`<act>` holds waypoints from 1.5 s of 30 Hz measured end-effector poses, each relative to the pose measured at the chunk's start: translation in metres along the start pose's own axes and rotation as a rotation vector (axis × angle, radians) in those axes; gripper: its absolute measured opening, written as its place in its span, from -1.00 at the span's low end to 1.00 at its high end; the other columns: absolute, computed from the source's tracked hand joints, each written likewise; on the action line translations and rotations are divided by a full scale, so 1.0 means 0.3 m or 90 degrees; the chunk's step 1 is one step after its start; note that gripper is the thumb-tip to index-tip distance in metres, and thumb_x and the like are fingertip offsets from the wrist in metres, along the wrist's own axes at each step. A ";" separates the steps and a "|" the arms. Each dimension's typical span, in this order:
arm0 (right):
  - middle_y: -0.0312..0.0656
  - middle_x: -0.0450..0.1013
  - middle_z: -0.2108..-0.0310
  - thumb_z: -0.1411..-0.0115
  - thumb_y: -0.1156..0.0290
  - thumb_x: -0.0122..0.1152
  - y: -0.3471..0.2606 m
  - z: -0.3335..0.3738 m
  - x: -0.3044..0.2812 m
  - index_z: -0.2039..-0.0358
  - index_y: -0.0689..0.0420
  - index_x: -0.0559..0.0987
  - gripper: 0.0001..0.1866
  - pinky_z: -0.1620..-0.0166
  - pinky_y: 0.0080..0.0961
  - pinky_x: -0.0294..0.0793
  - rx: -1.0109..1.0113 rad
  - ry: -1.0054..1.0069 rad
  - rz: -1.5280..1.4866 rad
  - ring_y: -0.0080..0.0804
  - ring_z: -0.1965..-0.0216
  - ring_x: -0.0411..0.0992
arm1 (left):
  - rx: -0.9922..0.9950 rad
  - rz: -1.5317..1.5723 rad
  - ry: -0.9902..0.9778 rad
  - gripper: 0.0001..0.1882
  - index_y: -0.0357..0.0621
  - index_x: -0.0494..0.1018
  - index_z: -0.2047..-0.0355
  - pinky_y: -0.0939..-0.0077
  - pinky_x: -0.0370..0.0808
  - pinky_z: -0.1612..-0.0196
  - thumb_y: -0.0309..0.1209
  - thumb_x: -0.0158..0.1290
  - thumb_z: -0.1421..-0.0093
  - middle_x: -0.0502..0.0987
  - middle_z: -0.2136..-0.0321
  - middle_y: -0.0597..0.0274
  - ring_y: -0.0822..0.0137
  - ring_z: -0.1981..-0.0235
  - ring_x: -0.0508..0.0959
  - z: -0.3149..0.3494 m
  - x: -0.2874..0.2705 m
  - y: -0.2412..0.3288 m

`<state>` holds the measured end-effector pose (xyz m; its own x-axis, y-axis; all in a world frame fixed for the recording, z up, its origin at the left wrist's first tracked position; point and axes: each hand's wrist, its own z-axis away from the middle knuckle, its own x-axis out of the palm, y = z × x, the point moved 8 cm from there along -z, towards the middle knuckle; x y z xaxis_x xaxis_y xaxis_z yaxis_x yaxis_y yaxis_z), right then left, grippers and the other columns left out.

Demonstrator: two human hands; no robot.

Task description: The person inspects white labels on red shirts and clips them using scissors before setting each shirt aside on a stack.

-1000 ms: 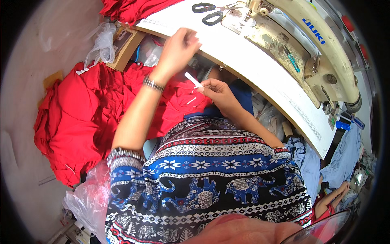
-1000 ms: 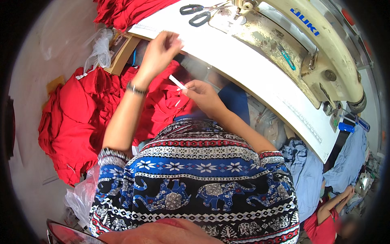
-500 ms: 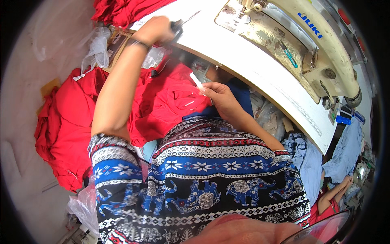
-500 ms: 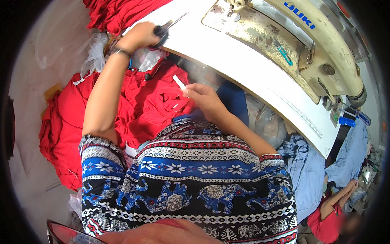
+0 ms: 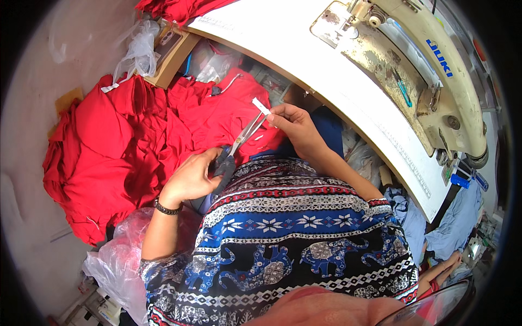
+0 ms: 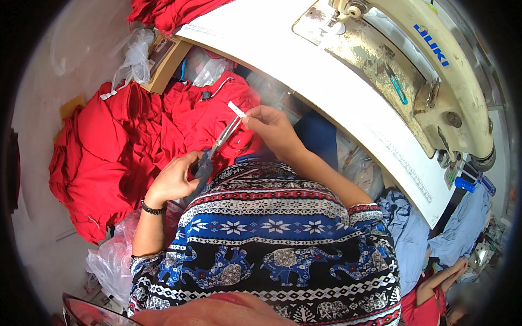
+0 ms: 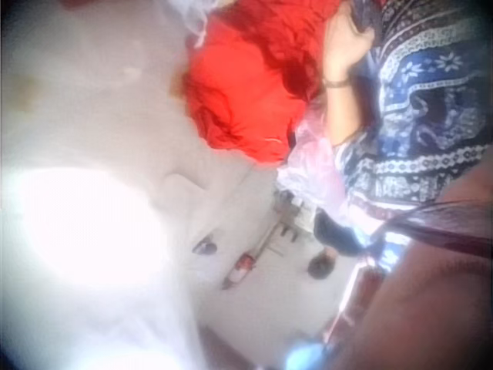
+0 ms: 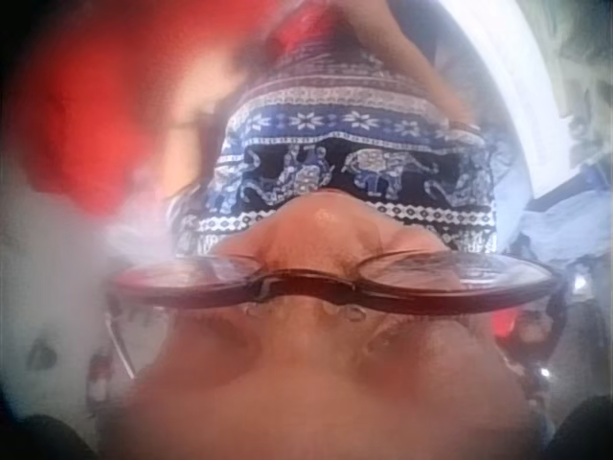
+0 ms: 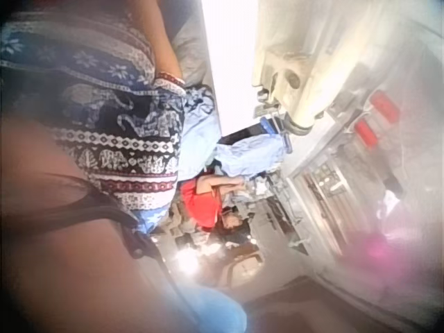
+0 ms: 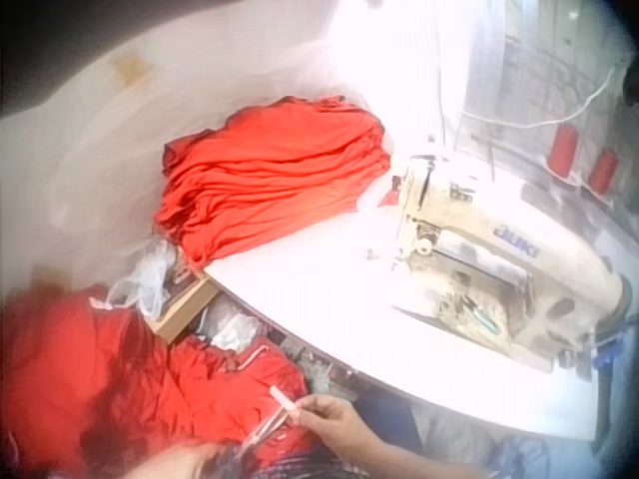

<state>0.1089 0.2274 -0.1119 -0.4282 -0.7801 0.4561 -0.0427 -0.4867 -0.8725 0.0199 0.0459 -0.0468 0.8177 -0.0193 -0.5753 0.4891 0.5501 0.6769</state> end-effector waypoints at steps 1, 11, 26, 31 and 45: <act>-0.31 0.49 0.38 -0.18 0.46 0.17 0.000 0.001 0.001 0.31 0.25 0.56 -0.87 0.17 -0.67 0.35 -0.003 -0.008 0.013 -0.65 0.31 0.38 | -0.003 0.003 -0.001 -0.64 -0.25 0.40 0.20 0.26 0.42 0.37 -0.45 0.10 0.06 0.49 0.53 -0.08 -0.01 0.46 0.54 -0.007 0.010 0.002; -0.36 0.46 0.45 -0.15 0.50 0.16 0.005 0.027 0.007 0.41 0.24 0.56 -0.92 0.23 -0.69 0.33 0.027 -0.012 0.127 -0.68 0.36 0.35 | 0.064 -0.005 0.000 -0.61 -0.26 0.39 0.15 0.22 0.39 0.42 -0.51 0.09 0.06 0.42 0.57 -0.18 -0.12 0.46 0.50 -0.040 0.041 0.005; -0.21 0.38 0.03 -0.20 0.61 0.05 0.162 0.066 -0.096 -0.05 0.11 0.43 -0.62 0.06 -0.60 0.42 0.029 -0.078 -0.022 -0.54 0.12 0.41 | 0.177 -0.285 0.347 -0.66 -0.38 0.48 0.41 0.19 0.46 0.30 -0.26 0.07 0.01 0.51 0.52 -0.21 -0.06 0.43 0.56 -0.456 -0.349 0.327; 0.02 0.26 -0.10 -0.05 0.73 0.01 0.144 0.127 -0.044 -0.08 0.12 0.41 -0.47 -0.12 -0.42 0.32 -0.093 -0.120 0.503 -0.11 -0.13 0.28 | 0.187 -0.348 0.318 -0.62 -0.37 0.49 0.36 0.13 0.45 0.20 -0.22 0.04 -0.03 0.54 0.45 -0.18 -0.12 0.32 0.55 -0.809 -0.357 0.458; -0.20 0.49 0.38 -0.26 0.46 -0.02 0.134 0.011 -0.005 0.15 0.10 0.38 -0.86 0.44 -0.57 0.56 0.180 -0.095 -0.198 -0.49 0.46 0.52 | 0.124 -0.231 0.152 -0.27 -0.25 0.36 0.03 0.12 0.47 0.19 0.05 0.23 0.06 0.52 0.34 -0.23 -0.08 0.24 0.55 -0.136 0.067 0.148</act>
<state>0.1108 0.2078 -0.1472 -0.2988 -0.6177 0.7274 0.1079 -0.7792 -0.6174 0.0456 0.1038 -0.0470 0.5016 0.0238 -0.8648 0.7969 0.3763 0.4726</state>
